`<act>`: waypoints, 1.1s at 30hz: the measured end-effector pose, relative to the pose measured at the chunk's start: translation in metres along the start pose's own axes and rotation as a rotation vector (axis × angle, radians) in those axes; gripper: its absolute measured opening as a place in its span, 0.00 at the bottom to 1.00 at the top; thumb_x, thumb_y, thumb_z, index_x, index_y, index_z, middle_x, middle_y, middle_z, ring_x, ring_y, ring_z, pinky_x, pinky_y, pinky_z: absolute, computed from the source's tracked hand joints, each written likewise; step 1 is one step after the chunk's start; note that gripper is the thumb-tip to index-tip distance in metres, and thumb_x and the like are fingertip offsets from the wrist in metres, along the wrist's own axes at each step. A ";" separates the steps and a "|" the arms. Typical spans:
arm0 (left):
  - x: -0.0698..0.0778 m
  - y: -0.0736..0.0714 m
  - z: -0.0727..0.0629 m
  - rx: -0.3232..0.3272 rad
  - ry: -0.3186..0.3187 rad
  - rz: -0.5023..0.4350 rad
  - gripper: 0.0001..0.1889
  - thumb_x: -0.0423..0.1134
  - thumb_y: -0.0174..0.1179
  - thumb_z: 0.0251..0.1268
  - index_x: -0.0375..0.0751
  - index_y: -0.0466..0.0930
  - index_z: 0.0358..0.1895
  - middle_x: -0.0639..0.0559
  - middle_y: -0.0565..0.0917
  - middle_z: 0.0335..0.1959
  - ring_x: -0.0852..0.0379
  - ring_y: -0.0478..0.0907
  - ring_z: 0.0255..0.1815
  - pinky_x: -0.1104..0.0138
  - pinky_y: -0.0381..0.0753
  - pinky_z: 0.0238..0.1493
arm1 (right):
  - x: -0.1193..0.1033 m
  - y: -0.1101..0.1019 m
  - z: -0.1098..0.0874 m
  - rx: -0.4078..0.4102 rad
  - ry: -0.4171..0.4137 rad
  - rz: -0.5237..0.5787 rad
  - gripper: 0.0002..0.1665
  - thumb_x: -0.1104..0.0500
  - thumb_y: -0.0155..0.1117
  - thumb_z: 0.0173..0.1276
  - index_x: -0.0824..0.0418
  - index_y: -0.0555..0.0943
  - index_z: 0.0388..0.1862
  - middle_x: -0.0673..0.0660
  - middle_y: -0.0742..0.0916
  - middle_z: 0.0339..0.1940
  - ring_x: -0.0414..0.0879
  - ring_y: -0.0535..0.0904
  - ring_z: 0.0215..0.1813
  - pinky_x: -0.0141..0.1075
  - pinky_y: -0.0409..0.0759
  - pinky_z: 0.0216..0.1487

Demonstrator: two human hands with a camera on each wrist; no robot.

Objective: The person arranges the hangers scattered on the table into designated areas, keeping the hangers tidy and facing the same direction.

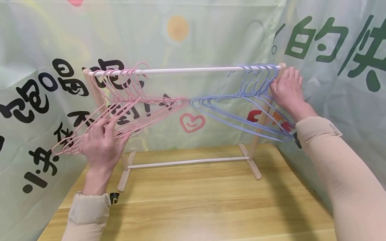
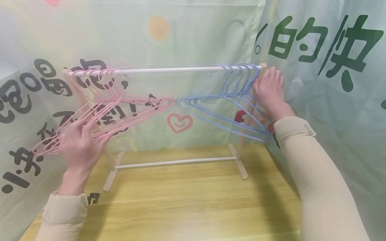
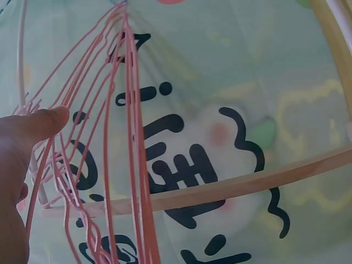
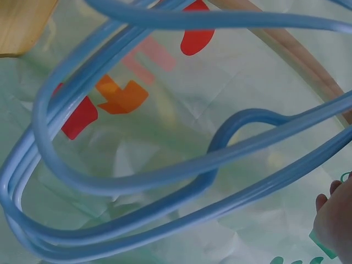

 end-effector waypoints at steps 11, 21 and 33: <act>-0.002 0.012 -0.011 -0.030 0.017 0.022 0.41 0.44 0.83 0.43 0.36 0.77 0.64 0.33 0.79 0.51 0.33 0.77 0.42 0.47 0.70 0.34 | -0.002 0.001 -0.001 -0.008 0.011 -0.004 0.22 0.54 0.40 0.77 0.73 0.60 0.53 0.67 0.61 0.44 0.65 0.56 0.50 0.57 0.57 0.53; -0.002 0.021 -0.019 0.006 -0.035 0.028 0.40 0.44 0.82 0.45 0.38 0.75 0.65 0.34 0.79 0.52 0.36 0.74 0.38 0.47 0.68 0.36 | -0.005 0.002 -0.003 -0.008 0.021 -0.001 0.19 0.55 0.41 0.76 0.73 0.60 0.50 0.66 0.61 0.42 0.64 0.56 0.49 0.56 0.56 0.53; 0.000 0.026 -0.028 0.023 -0.101 -0.015 0.46 0.44 0.83 0.43 0.37 0.73 0.69 0.35 0.78 0.59 0.34 0.76 0.47 0.45 0.74 0.47 | -0.003 -0.015 -0.016 -0.010 0.075 0.116 0.28 0.50 0.39 0.80 0.76 0.64 0.59 0.72 0.66 0.55 0.67 0.57 0.59 0.61 0.54 0.61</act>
Point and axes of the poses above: each hand's wrist, its own z-axis towards the middle knuckle, its own y-axis out of the palm, x = y × z, the point moved 5 cm from there along z, towards the middle knuckle
